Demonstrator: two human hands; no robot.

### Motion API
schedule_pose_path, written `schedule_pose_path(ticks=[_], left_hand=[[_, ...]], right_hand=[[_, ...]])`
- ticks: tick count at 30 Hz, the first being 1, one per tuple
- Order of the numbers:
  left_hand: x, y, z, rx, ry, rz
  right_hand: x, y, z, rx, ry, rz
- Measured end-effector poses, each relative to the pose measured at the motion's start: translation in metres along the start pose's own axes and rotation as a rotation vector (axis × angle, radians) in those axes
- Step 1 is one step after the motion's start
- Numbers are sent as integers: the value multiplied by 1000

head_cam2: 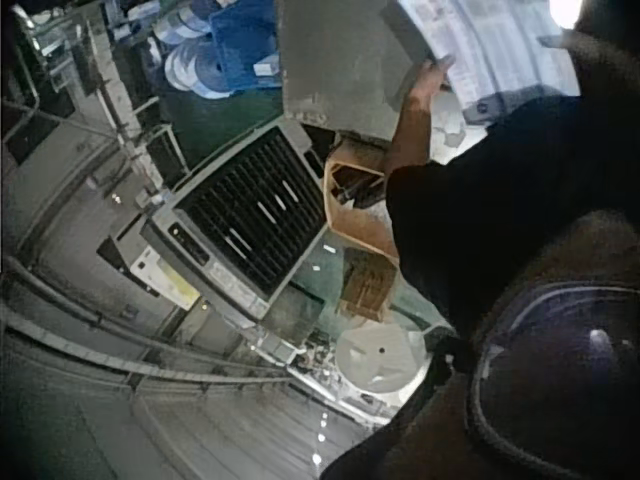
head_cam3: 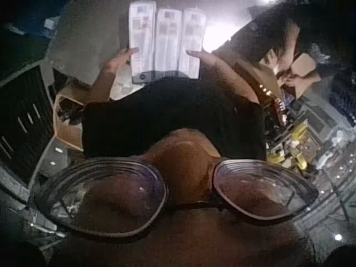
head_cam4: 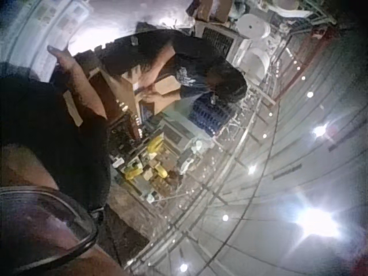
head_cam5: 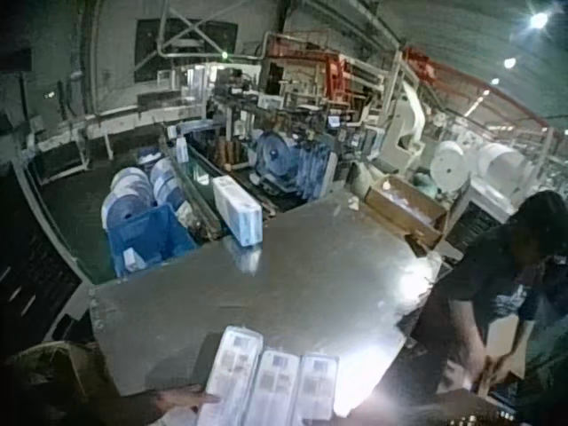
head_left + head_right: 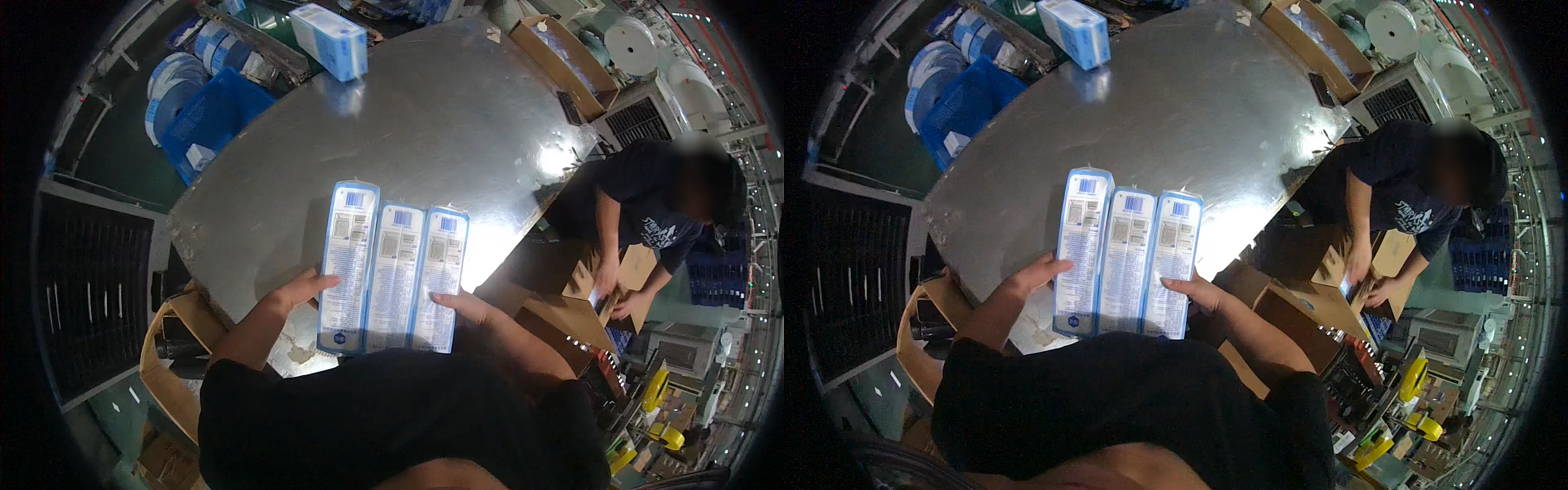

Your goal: The person packs boxes by folding cardboard, placing blue and white product boxes inside, and feeding the packed boxes into a taping machine.

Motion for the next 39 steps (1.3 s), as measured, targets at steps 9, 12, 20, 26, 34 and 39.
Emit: schedule_pose_path(ticks=[9,12,20,26,34,39], left_hand=[[-37,-3,-67,-530,-86,113],[-63,47,-111,-793,-66,82],[-186,73,-95,-716,-24,319],[-340,51,-171,-806,-441,-11],[-249,13,-87,-834,457,289],[-284,-21,-88,-717,316,305]], right_hand=[[5,6,-28,199,23,63],[23,-29,-68,392,154,-20],[113,-57,-240,853,403,-391],[186,-30,-425,590,550,-485],[267,133,-267,32,897,-1053],[293,132,-159,398,936,-1211]])
Point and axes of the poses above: each hand's wrist, its own z-axis towards the middle knuckle, its own x-axis out of the back of the hand, y = z × x, the point moved 5 cm from there along z, towards the middle knuckle, and after that the axes turned 13 degrees about y, right-handed, at the moved point
